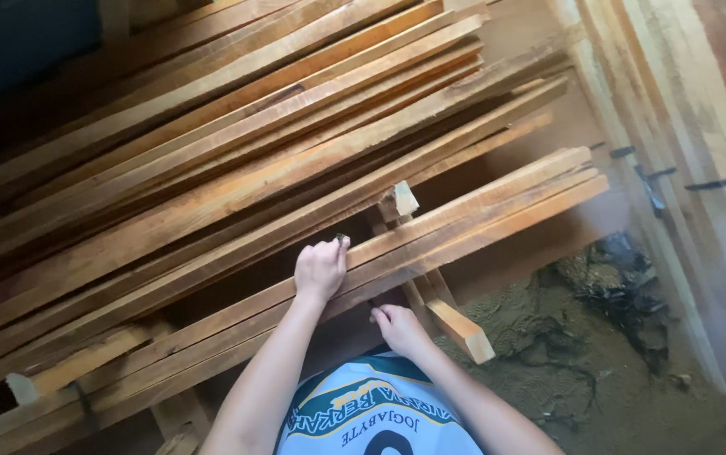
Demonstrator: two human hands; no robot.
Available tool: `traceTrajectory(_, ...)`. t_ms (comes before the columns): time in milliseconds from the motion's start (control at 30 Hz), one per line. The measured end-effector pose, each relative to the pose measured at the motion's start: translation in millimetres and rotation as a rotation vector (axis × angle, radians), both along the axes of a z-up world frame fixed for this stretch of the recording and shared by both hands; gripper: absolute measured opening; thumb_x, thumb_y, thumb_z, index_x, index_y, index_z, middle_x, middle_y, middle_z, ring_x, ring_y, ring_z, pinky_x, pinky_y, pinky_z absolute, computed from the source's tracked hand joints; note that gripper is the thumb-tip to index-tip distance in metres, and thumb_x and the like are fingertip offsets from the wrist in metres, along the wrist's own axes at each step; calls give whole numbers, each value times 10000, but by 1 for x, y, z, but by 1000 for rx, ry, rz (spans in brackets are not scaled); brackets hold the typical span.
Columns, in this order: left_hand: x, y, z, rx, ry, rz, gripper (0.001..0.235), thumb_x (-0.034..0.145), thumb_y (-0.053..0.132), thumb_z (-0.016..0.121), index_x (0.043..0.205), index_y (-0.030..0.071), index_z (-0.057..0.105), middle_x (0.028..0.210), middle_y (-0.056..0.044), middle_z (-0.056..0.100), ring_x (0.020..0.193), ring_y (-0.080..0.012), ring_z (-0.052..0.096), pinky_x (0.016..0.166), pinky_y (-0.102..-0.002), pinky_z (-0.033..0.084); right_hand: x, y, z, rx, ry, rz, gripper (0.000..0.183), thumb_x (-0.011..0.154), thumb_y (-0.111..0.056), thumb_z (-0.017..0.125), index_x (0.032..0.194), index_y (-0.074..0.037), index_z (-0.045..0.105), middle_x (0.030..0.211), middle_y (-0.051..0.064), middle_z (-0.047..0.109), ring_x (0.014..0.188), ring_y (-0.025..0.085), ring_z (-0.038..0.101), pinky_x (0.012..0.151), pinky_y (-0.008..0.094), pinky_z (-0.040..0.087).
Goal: The person secures a stack of wooden planks using a thin, dark strap. They wrap the strap around the planks and tie it into a knot to hold them together.
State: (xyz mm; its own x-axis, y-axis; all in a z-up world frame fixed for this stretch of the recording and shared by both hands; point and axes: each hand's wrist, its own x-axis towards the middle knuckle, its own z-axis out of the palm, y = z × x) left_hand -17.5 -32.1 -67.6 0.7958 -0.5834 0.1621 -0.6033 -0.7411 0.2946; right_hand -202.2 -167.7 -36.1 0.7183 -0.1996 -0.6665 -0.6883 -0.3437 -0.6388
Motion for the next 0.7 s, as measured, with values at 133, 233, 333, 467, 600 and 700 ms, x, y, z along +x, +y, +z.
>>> traceTrajectory(133,1,4,0,-86,-123,-66,253,1034,396,548,895,256,707,631,-13,602,642,-217,668,606,-352,531,4,2,49,-97,-172,44,295,1029,-361,581,858,-172,728,895,99,757,939,356,701,741,420,587)
traceTrajectory(233,1,3,10,-128,-76,-112,223,1041,336,536,910,278,706,659,1,629,673,-200,678,607,-328,536,23,4,90,-73,-450,77,243,1008,-226,648,859,-36,676,1251,178,680,1137,428,631,911,481,552)
traceTrajectory(333,3,0,24,-208,2,-54,297,1055,346,555,832,238,718,635,-48,647,649,-262,696,588,-376,549,38,4,74,140,-471,-59,273,993,-176,659,740,-77,685,1173,126,780,1126,392,669,934,458,551)
traceTrajectory(467,5,5,33,-244,484,98,266,1065,384,507,966,283,732,787,-66,739,858,-344,728,743,-473,580,71,0,73,346,-334,-366,240,1032,-211,611,919,-95,787,1017,176,791,1127,344,685,949,436,559)
traceTrajectory(600,13,3,35,-336,713,242,247,1043,424,525,1003,362,761,823,17,779,963,-266,739,815,-419,589,90,-1,27,641,-250,-629,287,1067,-196,535,1205,-86,762,1074,138,784,1000,252,757,900,411,609)
traceTrajectory(700,14,1,23,-575,421,176,173,1003,276,709,870,181,768,851,-44,757,900,-290,738,743,-346,588,98,8,-16,515,-319,-529,254,1059,-134,566,1263,-79,707,824,129,769,672,188,757,628,229,607)
